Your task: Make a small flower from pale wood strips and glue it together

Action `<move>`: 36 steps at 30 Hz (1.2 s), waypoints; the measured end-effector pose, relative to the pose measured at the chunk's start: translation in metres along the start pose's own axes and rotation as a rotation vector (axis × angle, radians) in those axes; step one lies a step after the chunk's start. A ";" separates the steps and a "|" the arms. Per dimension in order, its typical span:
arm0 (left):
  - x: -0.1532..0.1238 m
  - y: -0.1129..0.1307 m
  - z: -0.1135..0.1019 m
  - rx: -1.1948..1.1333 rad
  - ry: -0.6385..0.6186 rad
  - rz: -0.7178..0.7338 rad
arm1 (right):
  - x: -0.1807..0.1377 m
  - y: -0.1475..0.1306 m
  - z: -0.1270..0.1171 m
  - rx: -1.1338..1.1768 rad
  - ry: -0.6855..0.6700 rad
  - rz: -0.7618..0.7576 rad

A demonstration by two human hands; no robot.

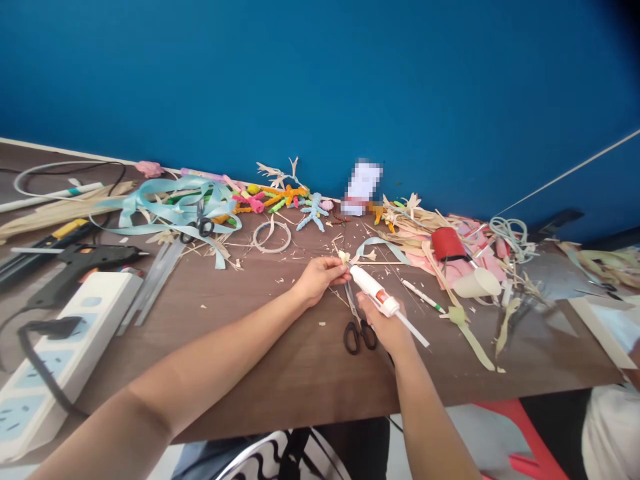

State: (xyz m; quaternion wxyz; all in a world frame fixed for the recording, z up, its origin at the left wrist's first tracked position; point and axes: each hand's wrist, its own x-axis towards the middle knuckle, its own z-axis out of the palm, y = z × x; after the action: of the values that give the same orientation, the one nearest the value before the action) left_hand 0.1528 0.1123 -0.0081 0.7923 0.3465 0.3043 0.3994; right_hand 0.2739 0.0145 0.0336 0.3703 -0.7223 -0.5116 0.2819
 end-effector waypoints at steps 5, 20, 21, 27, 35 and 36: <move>0.000 0.000 0.000 0.005 -0.011 0.007 | -0.001 -0.002 -0.003 -0.019 -0.005 0.006; 0.001 -0.001 -0.001 0.025 -0.009 0.010 | -0.001 0.002 -0.005 0.001 -0.001 0.001; 0.001 -0.001 -0.001 0.024 -0.012 0.009 | -0.001 0.002 -0.005 0.005 0.001 0.002; 0.000 -0.001 -0.001 0.014 -0.020 0.016 | -0.001 0.003 -0.006 -0.012 -0.022 0.008; -0.002 0.002 0.003 0.037 0.015 0.020 | 0.001 0.003 -0.006 -0.006 -0.019 -0.006; -0.002 0.003 0.003 0.043 0.021 0.022 | 0.000 0.003 -0.006 -0.014 -0.018 -0.001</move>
State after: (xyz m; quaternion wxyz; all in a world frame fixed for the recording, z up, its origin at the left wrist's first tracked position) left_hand 0.1530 0.1107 -0.0039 0.7769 0.3626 0.3173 0.4052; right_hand 0.2801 0.0126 0.0346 0.3608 -0.7219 -0.5173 0.2849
